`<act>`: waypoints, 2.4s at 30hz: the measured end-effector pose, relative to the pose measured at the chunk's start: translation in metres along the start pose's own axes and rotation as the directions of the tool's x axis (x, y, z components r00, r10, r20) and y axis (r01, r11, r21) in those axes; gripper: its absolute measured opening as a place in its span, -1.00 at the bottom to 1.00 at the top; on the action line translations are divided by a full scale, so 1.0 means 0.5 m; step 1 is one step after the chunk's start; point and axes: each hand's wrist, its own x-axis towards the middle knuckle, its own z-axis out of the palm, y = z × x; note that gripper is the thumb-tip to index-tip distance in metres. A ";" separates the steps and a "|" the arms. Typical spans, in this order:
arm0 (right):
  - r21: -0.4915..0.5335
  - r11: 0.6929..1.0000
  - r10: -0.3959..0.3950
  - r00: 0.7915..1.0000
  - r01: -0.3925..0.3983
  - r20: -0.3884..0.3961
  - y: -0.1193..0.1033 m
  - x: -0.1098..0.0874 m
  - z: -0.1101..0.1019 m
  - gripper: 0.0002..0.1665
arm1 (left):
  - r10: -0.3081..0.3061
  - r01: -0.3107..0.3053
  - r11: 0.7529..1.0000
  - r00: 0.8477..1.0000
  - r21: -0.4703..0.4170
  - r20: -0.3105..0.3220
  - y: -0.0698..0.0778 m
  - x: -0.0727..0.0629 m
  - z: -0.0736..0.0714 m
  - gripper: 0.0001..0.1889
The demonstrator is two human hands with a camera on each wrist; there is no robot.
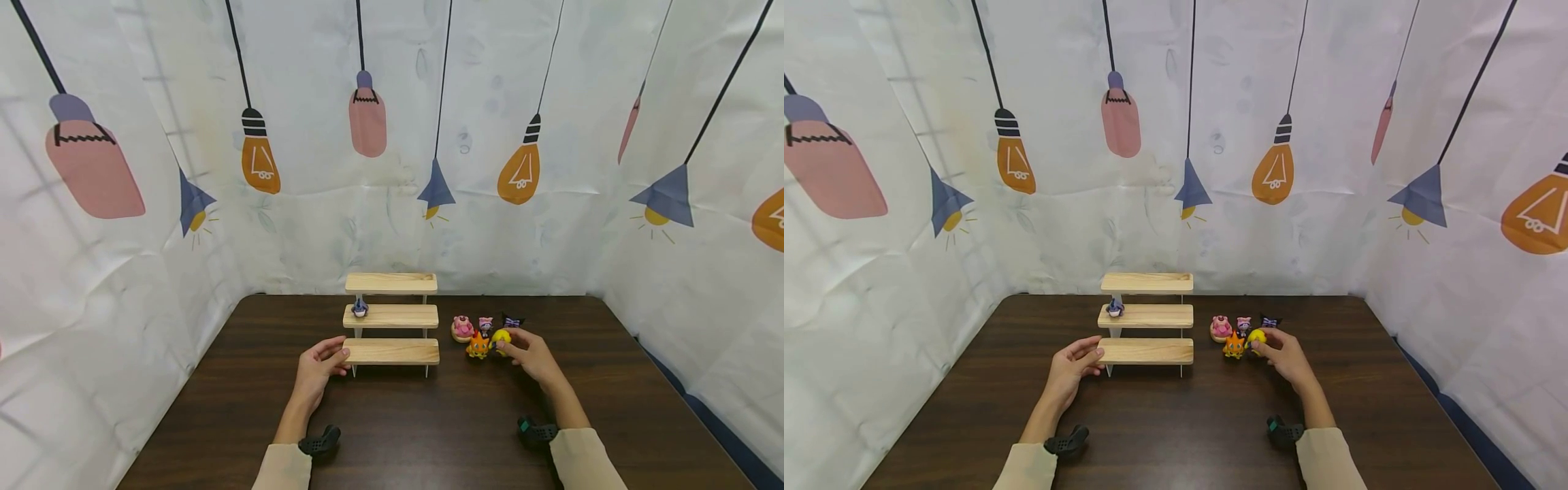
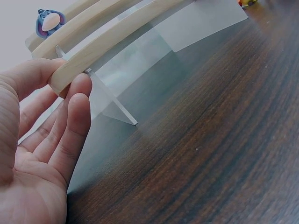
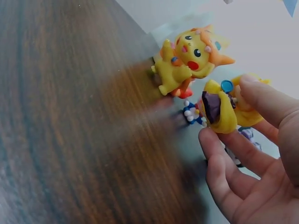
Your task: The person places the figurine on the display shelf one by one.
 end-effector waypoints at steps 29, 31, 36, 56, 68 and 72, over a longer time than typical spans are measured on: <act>0.024 0.990 -0.135 0.988 0.137 -0.074 -0.055 -0.014 -0.013 -0.34 | -0.012 0.012 1.000 1.000 -0.011 -0.003 0.002 -0.002 0.001 -0.55; 0.022 0.988 -0.150 0.986 0.153 -0.076 -0.060 -0.015 -0.013 -0.36 | -0.012 0.011 1.000 1.000 -0.011 -0.002 0.002 -0.002 0.001 -0.55; 0.013 0.982 -0.188 0.979 0.190 -0.084 -0.075 -0.018 -0.009 -0.41 | -0.011 0.011 1.000 1.000 -0.010 -0.002 0.002 -0.001 0.001 -0.55; 0.060 0.939 -0.336 0.941 0.338 -0.030 -0.175 -0.058 0.039 -0.51 | -0.013 0.013 1.000 1.000 -0.005 -0.003 0.003 -0.001 0.002 -0.55; 0.071 0.933 -0.354 0.935 0.353 -0.003 -0.210 -0.068 0.095 -0.54 | -0.015 0.015 1.000 1.000 -0.008 -0.011 -0.002 -0.002 -0.002 -0.53; 0.074 0.925 -0.375 0.927 0.373 0.010 -0.220 -0.070 0.118 -0.54 | -0.012 0.012 1.000 1.000 -0.003 -0.014 0.000 -0.003 -0.003 -0.54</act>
